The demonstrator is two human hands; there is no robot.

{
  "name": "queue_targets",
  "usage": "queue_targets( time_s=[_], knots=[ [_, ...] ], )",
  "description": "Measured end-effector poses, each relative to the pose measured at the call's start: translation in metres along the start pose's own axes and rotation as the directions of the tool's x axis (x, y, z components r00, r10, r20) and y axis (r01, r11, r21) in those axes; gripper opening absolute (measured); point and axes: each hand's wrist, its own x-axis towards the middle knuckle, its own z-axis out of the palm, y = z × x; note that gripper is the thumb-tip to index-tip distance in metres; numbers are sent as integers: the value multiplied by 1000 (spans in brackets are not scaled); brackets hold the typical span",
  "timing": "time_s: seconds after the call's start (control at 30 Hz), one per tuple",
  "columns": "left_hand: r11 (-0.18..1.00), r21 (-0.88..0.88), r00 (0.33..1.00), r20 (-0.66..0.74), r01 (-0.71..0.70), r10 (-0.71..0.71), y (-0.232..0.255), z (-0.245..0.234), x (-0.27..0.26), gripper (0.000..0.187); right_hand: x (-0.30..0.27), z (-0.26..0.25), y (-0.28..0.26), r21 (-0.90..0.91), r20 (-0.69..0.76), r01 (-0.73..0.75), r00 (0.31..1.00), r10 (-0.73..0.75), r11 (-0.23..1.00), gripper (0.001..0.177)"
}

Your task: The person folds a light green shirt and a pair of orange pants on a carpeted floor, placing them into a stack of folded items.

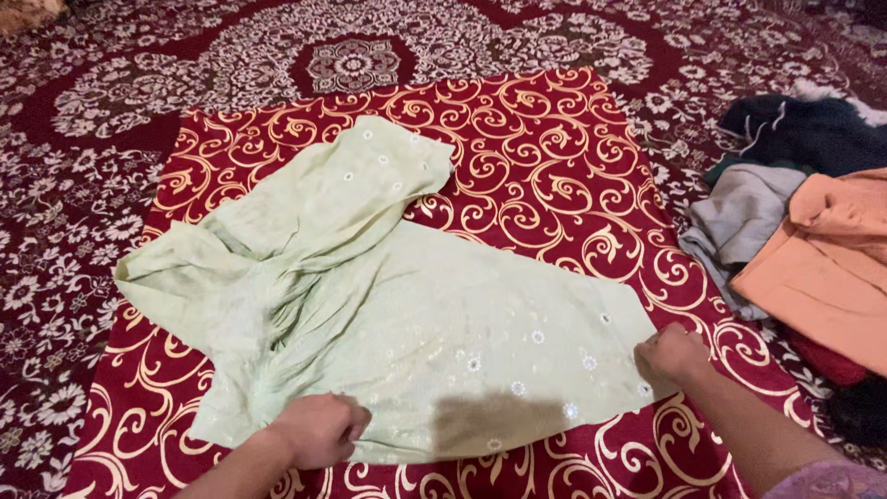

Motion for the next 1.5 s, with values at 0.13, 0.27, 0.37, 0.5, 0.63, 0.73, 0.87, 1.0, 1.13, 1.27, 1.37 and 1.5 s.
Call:
queue_targets(
  time_s=[0.13, 0.27, 0.37, 0.5, 0.63, 0.73, 0.87, 1.0, 1.13, 1.27, 1.37, 1.5],
  knots=[
    [999, -47, 999, 43, 9, -7, 15, -11, -5, 23, 3, 0, 5, 78, 101, -21, 995, 13, 997, 61],
    [996, -74, 994, 107, 43, -35, 23, -7, -8, 28, 14, -1, 16, 504, 18, -21, 1000, 14, 863, 54],
    [999, -18, 991, 132, -26, 28, 23, 0, -11, 29, 11, -6, 19, 535, -8, -28, 999, 38, 845, 49],
    [998, 24, 967, 252, -53, 46, 24, 13, -11, 32, -2, -13, 17, 479, 9, -59, 998, 63, 876, 44],
    [970, 66, 942, 264, -234, 209, 19, 40, -10, 28, -26, -28, -5, 378, -34, -5, 999, 19, 926, 50],
    [975, 10, 938, 273, -224, 213, 11, 53, -7, 26, -58, -51, -29, 201, 24, -104, 995, 101, 974, 48],
    [994, -98, 974, 214, -48, 68, 7, 37, -6, 25, -86, -72, -56, -3, -41, -77, 996, 76, 997, 59],
    [973, -208, 994, 68, 98, -86, 9, -5, 2, 26, -112, -73, -89, -197, -70, 120, 988, -136, 973, 42],
    [957, -173, 937, -225, 231, -267, 2, -44, 9, 30, -123, -72, -145, -196, -59, 325, 938, -342, 925, 57],
    [945, -135, 912, -251, 299, -324, -24, -80, 0, 32, -129, -62, -207, -184, -41, 454, 883, -468, 872, 64],
    [930, -142, 864, -343, 340, -368, -53, -105, -1, 28, -136, -56, -247, -92, -61, 517, 850, -523, 851, 62],
    [908, -156, 834, -359, 388, -418, -93, -136, 1, 29, -136, -62, -292, -134, 39, 532, 846, -532, 836, 62]
  ],
)
